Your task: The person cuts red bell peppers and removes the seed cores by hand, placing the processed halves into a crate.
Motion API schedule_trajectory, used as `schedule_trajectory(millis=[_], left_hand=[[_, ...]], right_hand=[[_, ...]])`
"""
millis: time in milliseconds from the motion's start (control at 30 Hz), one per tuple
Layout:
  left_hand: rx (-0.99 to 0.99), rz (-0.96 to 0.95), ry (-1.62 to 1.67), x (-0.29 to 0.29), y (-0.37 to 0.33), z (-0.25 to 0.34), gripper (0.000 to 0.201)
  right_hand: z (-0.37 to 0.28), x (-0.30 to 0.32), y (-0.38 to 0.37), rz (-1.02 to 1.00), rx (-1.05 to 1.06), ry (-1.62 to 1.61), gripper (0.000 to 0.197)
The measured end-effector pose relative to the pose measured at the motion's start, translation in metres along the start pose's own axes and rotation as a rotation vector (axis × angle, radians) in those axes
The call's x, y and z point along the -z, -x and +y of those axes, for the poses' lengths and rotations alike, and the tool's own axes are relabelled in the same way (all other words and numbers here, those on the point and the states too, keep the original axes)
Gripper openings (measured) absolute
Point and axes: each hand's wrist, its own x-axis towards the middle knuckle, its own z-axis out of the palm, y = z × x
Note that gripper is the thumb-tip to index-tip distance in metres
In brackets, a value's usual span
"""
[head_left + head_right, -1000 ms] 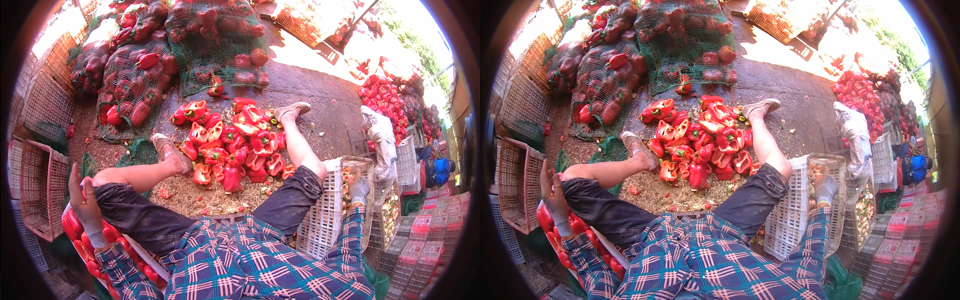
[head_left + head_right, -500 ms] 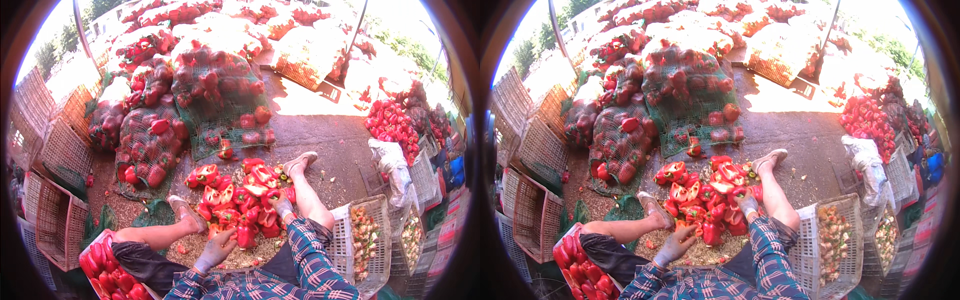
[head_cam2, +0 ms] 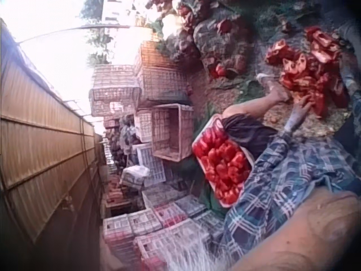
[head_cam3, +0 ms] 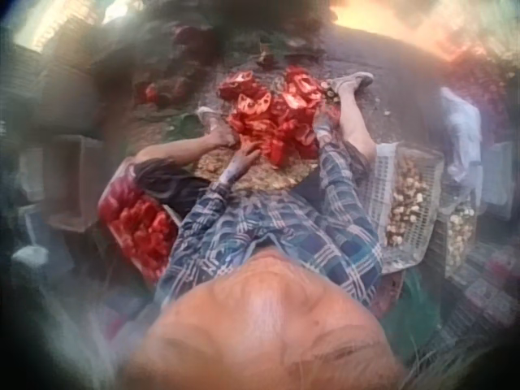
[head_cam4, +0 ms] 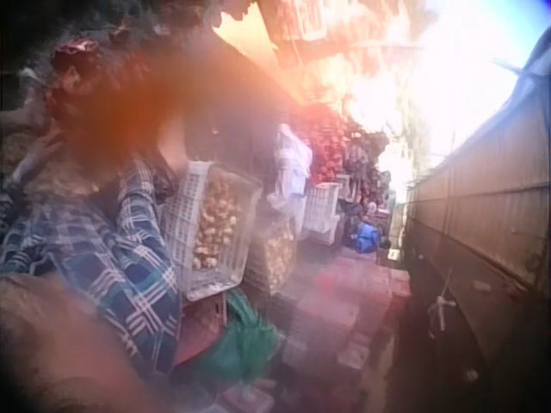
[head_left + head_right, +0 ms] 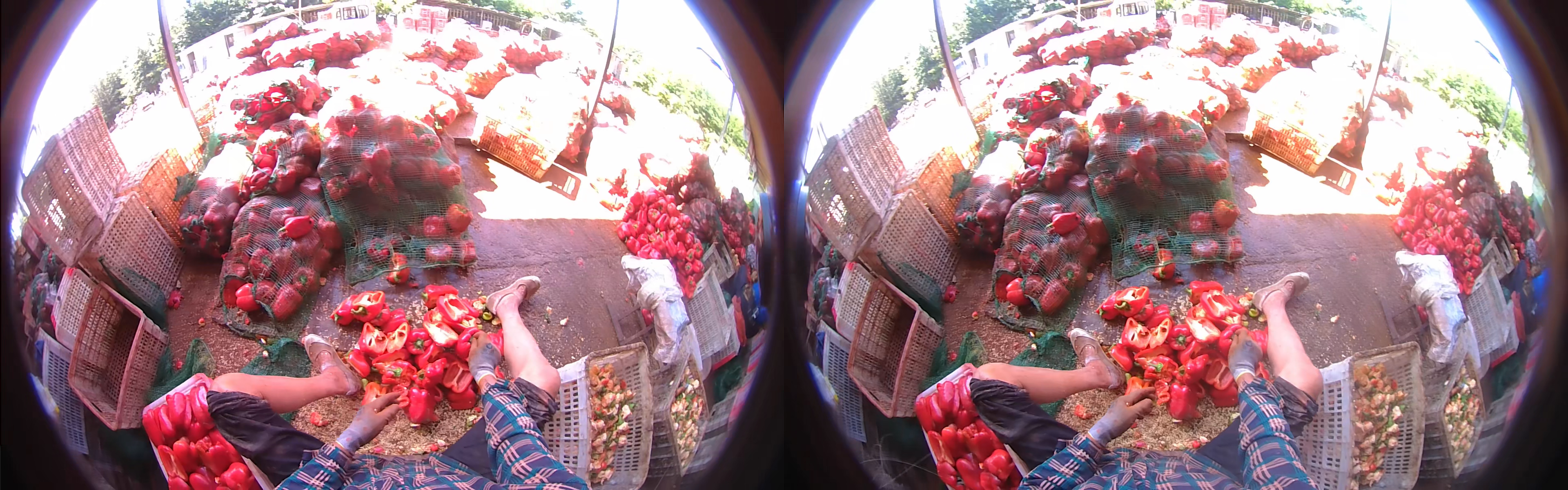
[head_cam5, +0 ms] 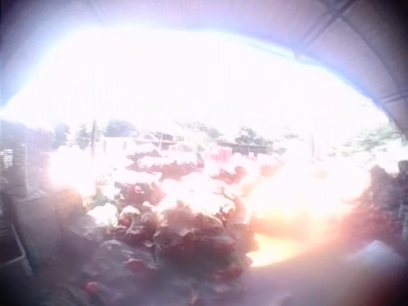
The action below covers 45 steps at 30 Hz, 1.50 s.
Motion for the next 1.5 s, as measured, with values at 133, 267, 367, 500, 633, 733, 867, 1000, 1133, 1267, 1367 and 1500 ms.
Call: schedule_trajectory(millis=[133, 267, 367, 500, 633, 733, 867, 1000, 1133, 1267, 1367, 1500], left_hand=[[0.190, -0.026, 0.456, 0.012, -0.005, 0.001, 0.055], [0.219, -0.035, 0.827, 0.009, -0.006, 0.022, 0.068], [0.179, -0.190, 1.047, 0.003, -0.017, 0.041, 0.074], [0.155, -0.379, 1.363, 0.010, -0.037, 0.017, 0.068], [0.102, -0.261, 1.275, 0.016, -0.018, 0.017, 0.058], [0.055, -0.325, 1.243, 0.019, -0.005, 0.014, 0.059], [-0.074, -0.182, 1.002, 0.014, -0.003, 0.019, 0.053], [-0.087, -0.208, 1.184, 0.016, 0.003, 0.017, 0.049], [-0.122, -0.225, 1.297, 0.015, 0.004, 0.031, 0.043], [-0.088, -0.216, 1.359, 0.012, -0.003, 0.003, 0.045], [-0.007, -0.245, 1.449, 0.001, -0.005, 0.002, 0.046], [-0.024, -0.263, 1.476, 0.015, -0.004, -0.004, 0.038]], right_hand=[[-0.029, 0.051, 0.006, 0.132, 0.535, 0.252, 0.005], [-0.085, 0.104, 0.033, 0.261, 1.085, 0.164, 0.008], [-0.124, 0.128, 0.068, 0.194, 1.387, 0.041, 0.018], [-0.140, 0.118, 0.110, 0.004, 1.642, 0.026, 0.022], [-0.144, 0.118, 0.129, -0.038, 1.721, 0.013, 0.021], [-0.154, 0.130, 0.131, -0.073, 1.777, 0.021, 0.019], [-0.152, 0.134, 0.145, -0.157, 1.901, 0.128, 0.020], [-0.160, 0.134, 0.141, -0.137, 1.854, 0.049, 0.030], [-0.159, 0.149, 0.132, 0.076, 1.554, -0.203, 0.056], [-0.158, 0.137, 0.127, 0.013, 1.525, -0.156, 0.059], [-0.156, 0.102, 0.119, 0.057, 1.547, -0.222, 0.058], [-0.166, 0.099, 0.131, 0.020, 1.490, -0.182, 0.054]])
